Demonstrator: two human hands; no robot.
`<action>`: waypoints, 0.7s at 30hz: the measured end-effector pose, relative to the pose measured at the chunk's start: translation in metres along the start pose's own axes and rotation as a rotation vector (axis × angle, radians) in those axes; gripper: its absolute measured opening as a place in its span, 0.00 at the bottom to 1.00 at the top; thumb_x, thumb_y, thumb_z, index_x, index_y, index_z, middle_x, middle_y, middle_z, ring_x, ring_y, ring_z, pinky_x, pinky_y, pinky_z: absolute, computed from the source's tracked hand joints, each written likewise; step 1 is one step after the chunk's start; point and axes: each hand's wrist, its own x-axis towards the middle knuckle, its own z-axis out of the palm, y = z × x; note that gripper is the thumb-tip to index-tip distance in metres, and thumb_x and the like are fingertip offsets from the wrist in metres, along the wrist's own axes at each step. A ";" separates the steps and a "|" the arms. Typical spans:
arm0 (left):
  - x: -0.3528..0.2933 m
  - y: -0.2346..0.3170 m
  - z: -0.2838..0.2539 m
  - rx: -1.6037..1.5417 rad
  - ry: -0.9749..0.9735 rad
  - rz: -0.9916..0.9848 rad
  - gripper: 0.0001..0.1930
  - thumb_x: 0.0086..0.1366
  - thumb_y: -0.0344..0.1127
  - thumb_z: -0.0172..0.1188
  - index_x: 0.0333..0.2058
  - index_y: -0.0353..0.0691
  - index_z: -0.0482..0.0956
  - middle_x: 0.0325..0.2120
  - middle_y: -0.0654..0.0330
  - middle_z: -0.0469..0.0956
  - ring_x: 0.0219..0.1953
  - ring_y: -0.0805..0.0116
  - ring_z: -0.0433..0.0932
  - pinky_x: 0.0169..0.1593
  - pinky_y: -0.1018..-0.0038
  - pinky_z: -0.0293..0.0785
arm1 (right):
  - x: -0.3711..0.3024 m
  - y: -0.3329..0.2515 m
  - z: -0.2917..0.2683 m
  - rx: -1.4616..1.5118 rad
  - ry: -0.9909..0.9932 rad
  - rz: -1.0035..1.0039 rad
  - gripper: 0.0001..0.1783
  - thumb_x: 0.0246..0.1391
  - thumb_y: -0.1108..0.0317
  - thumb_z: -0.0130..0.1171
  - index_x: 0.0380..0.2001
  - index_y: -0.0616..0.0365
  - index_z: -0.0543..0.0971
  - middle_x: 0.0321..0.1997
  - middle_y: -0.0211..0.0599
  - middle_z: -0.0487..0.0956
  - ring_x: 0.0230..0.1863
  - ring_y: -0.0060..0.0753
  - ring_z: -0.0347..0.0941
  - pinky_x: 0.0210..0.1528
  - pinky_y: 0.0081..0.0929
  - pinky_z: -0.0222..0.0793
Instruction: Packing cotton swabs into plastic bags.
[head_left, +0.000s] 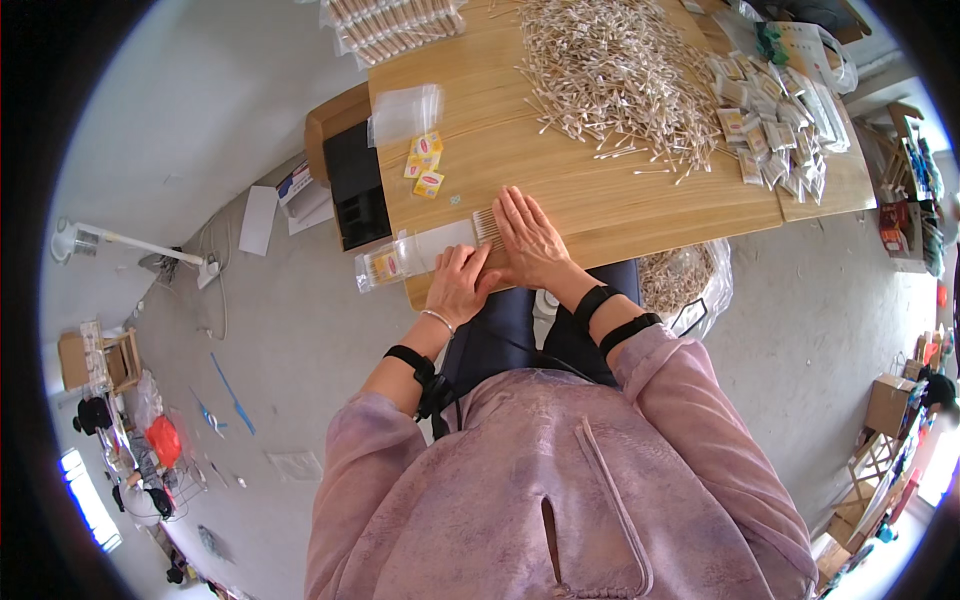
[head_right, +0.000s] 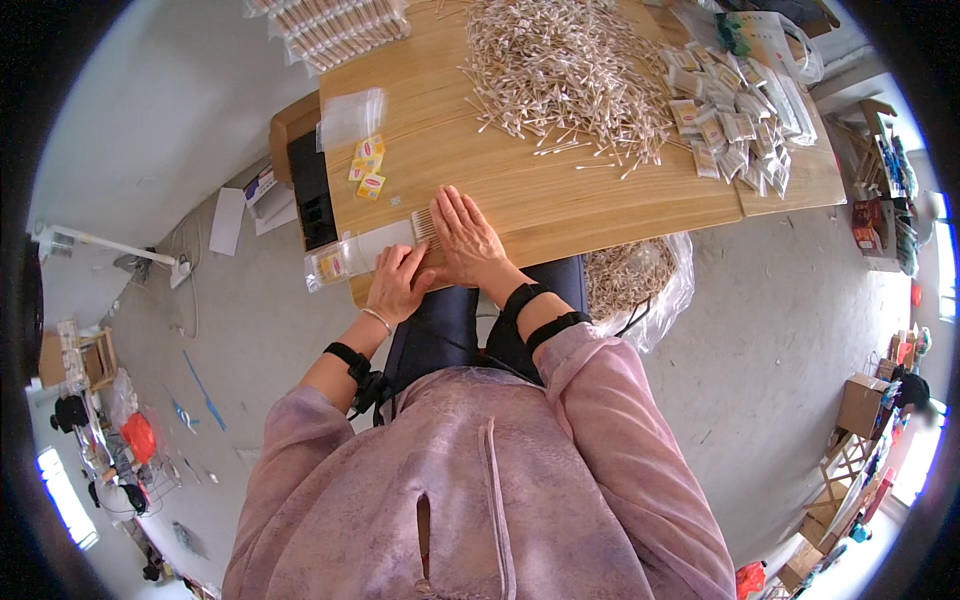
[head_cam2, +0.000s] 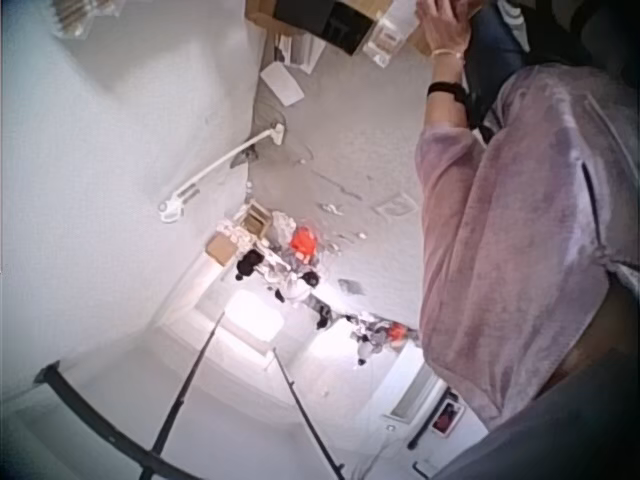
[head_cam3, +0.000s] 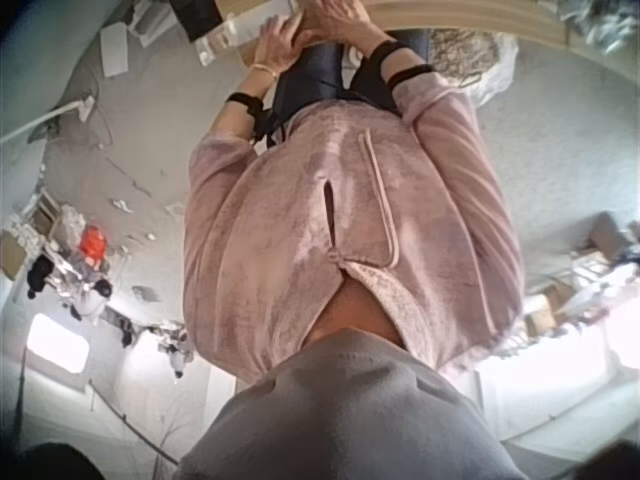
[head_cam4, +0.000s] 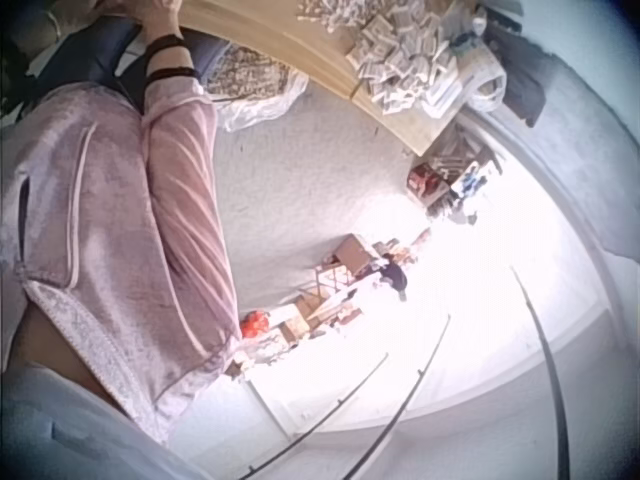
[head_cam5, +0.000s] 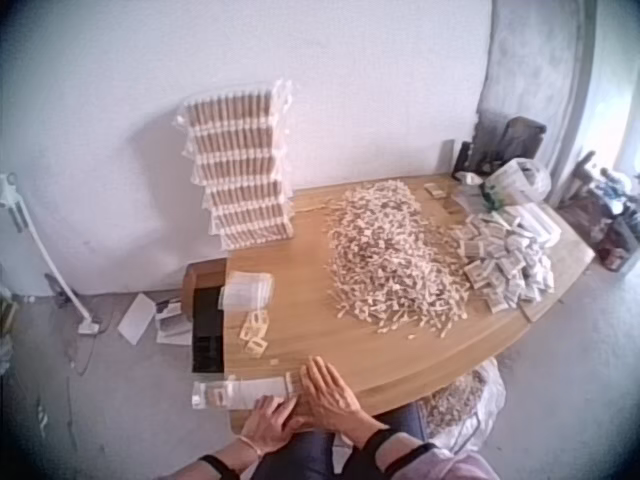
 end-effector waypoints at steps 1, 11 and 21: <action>0.000 0.000 0.000 0.008 -0.002 0.001 0.27 0.67 0.54 0.51 0.53 0.37 0.72 0.38 0.52 0.68 0.41 0.52 0.68 0.49 0.60 0.66 | 0.000 0.000 0.000 -0.011 -0.008 0.000 0.61 0.41 0.36 0.61 0.66 0.70 0.51 0.73 0.54 0.47 0.76 0.48 0.38 0.75 0.40 0.34; 0.001 0.000 0.002 0.036 -0.022 -0.022 0.27 0.67 0.56 0.48 0.54 0.39 0.71 0.40 0.53 0.68 0.44 0.52 0.68 0.51 0.59 0.64 | 0.001 -0.001 -0.003 -0.034 -0.023 0.005 0.59 0.42 0.39 0.61 0.67 0.70 0.51 0.74 0.54 0.46 0.76 0.48 0.38 0.75 0.40 0.33; 0.003 0.002 0.002 -0.008 0.019 -0.057 0.27 0.67 0.56 0.49 0.51 0.38 0.71 0.38 0.53 0.69 0.42 0.52 0.69 0.49 0.60 0.65 | 0.002 -0.003 -0.006 -0.033 -0.058 0.018 0.59 0.41 0.40 0.60 0.67 0.70 0.52 0.73 0.54 0.47 0.76 0.48 0.38 0.75 0.39 0.33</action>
